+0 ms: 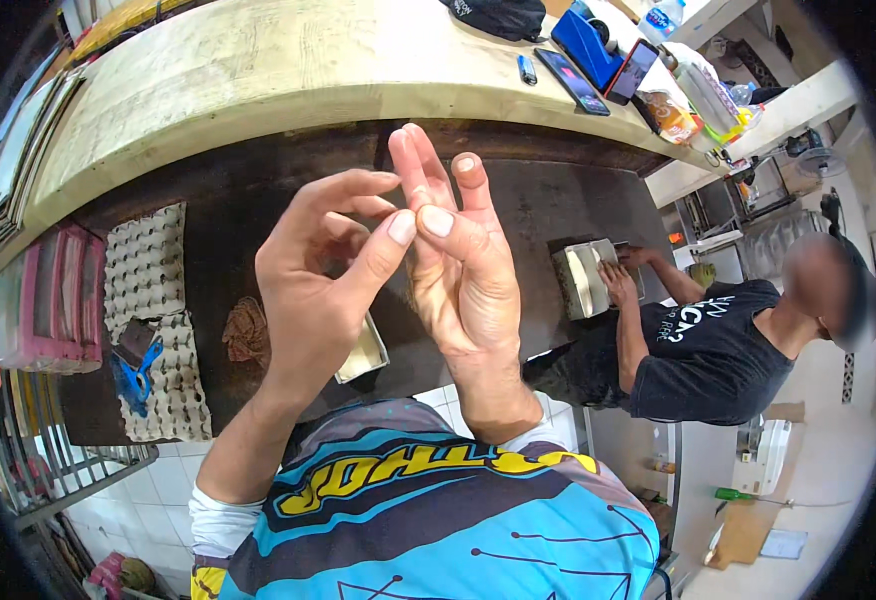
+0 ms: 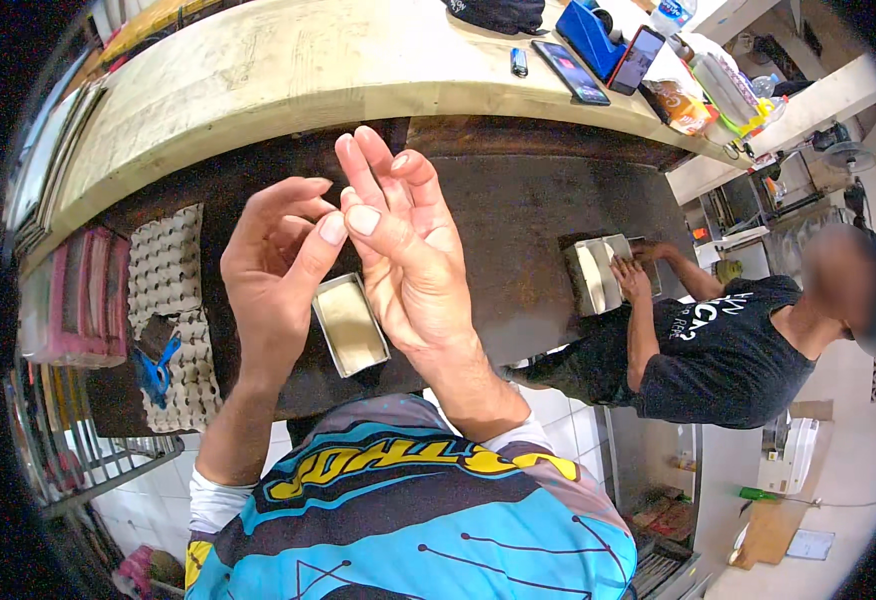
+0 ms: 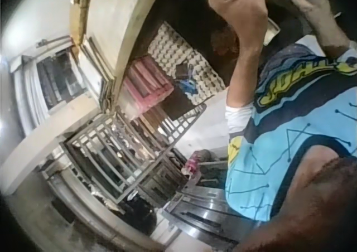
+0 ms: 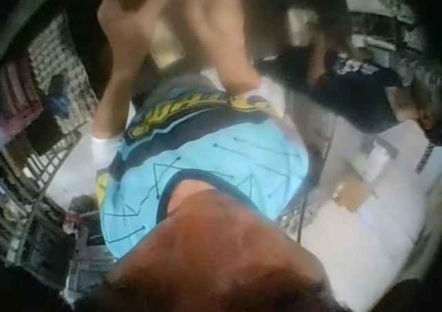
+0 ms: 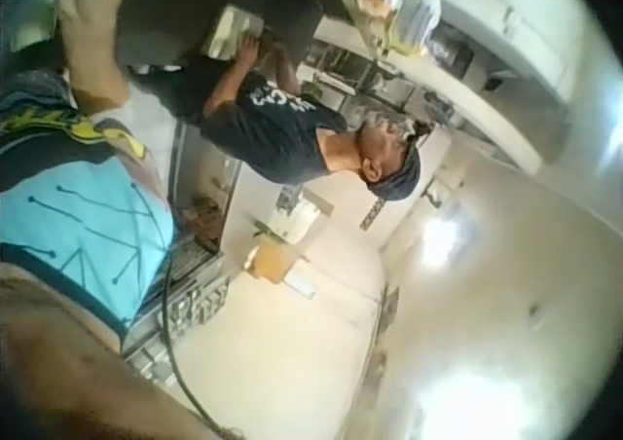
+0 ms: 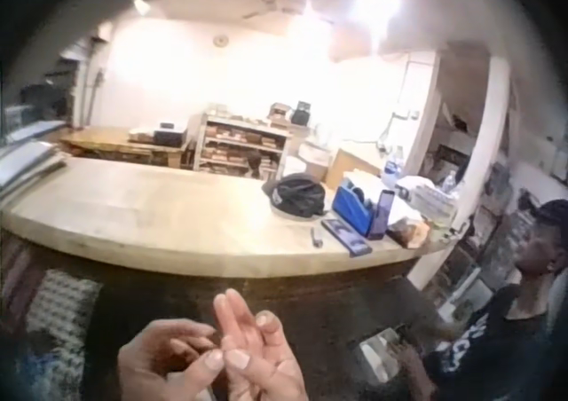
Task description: Preparing bread dough by measuring ingredients, using an industrial mixer, and filling loaf tins.
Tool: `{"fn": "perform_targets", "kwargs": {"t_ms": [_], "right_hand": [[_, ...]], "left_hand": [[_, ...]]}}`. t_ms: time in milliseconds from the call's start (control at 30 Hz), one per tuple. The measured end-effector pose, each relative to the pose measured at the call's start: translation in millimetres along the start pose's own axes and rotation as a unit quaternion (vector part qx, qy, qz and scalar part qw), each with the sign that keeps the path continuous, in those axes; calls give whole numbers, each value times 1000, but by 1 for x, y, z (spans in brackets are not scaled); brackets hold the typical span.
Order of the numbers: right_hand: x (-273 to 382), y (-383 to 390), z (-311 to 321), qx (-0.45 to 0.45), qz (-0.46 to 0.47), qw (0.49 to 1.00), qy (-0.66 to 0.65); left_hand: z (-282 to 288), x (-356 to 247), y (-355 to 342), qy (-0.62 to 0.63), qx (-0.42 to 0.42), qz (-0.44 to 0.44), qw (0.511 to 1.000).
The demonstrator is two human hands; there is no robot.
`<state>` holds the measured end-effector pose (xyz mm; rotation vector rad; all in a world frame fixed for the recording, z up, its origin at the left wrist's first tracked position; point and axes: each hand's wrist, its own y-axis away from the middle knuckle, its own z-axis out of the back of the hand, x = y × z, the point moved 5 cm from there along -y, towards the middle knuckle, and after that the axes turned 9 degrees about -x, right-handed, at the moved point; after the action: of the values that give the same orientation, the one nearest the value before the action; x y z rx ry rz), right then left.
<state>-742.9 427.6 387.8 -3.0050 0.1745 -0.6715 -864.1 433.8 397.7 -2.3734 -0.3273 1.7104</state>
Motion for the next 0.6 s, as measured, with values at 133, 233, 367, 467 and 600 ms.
{"fn": "perform_targets", "kwargs": {"t_ms": [133, 233, 367, 467, 600], "right_hand": [[-1, 2, -1, 17, 48, 998, 46], [-2, 5, -3, 29, 95, 991, 93], [1, 8, -5, 43, 164, 972, 166], [0, 9, -5, 62, 194, 956, 209], [-1, 12, -8, 85, 239, 936, 244]], "left_hand": [[8, -7, 3, -108, -52, -220, 968], [14, -8, 6, -173, -67, -334, 924], [13, -20, 12, -249, -69, -409, 875], [16, -22, 13, -285, -64, -427, 856], [17, -23, 16, -310, -60, -448, 836]]}}
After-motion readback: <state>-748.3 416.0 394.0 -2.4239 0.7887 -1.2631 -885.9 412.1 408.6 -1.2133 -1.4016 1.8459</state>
